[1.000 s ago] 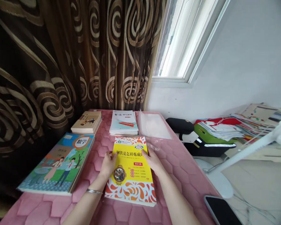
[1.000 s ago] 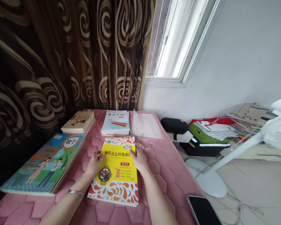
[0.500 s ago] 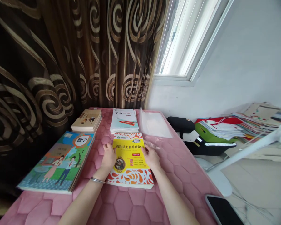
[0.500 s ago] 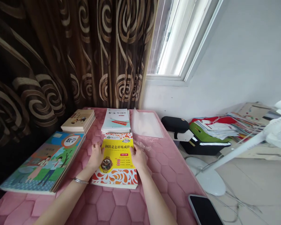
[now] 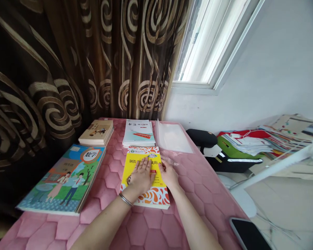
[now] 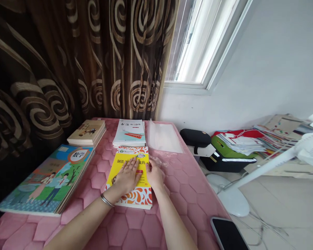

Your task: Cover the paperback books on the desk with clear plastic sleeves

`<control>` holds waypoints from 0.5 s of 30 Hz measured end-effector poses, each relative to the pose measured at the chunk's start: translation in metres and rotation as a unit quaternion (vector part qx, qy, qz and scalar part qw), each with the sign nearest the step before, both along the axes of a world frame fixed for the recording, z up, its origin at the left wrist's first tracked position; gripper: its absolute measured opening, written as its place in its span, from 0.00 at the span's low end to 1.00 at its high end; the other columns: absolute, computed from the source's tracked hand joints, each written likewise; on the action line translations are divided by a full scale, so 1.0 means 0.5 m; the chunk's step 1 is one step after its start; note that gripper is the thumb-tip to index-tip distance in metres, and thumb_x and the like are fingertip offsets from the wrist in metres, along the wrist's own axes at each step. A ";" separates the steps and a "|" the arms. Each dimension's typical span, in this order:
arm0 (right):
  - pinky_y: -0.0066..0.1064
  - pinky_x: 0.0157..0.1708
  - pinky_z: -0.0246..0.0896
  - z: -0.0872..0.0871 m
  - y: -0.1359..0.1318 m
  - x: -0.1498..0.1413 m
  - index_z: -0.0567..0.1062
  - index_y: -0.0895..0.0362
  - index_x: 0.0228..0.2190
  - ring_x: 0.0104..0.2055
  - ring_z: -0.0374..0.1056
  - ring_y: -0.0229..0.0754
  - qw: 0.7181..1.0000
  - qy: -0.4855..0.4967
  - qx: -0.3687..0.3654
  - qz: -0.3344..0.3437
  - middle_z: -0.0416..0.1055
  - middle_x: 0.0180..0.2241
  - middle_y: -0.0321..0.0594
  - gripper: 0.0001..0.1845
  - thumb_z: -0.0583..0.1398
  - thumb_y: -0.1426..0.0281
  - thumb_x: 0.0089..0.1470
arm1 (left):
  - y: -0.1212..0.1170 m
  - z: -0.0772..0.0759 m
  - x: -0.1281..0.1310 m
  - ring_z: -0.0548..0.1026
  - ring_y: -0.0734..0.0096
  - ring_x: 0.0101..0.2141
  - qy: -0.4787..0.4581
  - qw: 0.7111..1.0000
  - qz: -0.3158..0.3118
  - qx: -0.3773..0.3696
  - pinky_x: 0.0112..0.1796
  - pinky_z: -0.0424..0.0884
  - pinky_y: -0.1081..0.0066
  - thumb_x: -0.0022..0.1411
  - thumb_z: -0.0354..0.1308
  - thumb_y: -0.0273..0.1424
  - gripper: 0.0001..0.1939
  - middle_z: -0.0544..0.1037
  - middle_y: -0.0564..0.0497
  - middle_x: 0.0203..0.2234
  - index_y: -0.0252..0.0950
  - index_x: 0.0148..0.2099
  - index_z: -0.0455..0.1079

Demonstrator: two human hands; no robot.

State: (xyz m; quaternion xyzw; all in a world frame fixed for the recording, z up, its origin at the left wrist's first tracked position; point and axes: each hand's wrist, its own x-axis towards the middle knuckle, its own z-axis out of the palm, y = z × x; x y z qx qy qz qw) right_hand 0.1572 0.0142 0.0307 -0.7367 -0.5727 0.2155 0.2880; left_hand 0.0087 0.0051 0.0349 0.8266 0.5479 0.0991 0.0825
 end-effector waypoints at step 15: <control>0.44 0.61 0.49 0.040 0.001 -0.050 0.61 0.59 0.61 0.64 0.53 0.54 0.959 -0.234 0.081 0.139 0.57 0.63 0.51 0.29 0.52 0.67 0.60 | 0.011 -0.019 -0.143 0.44 0.59 0.67 -0.008 0.997 0.078 0.002 0.63 0.49 0.55 0.69 0.39 0.37 0.29 0.48 0.42 0.68 0.31 0.69 0.48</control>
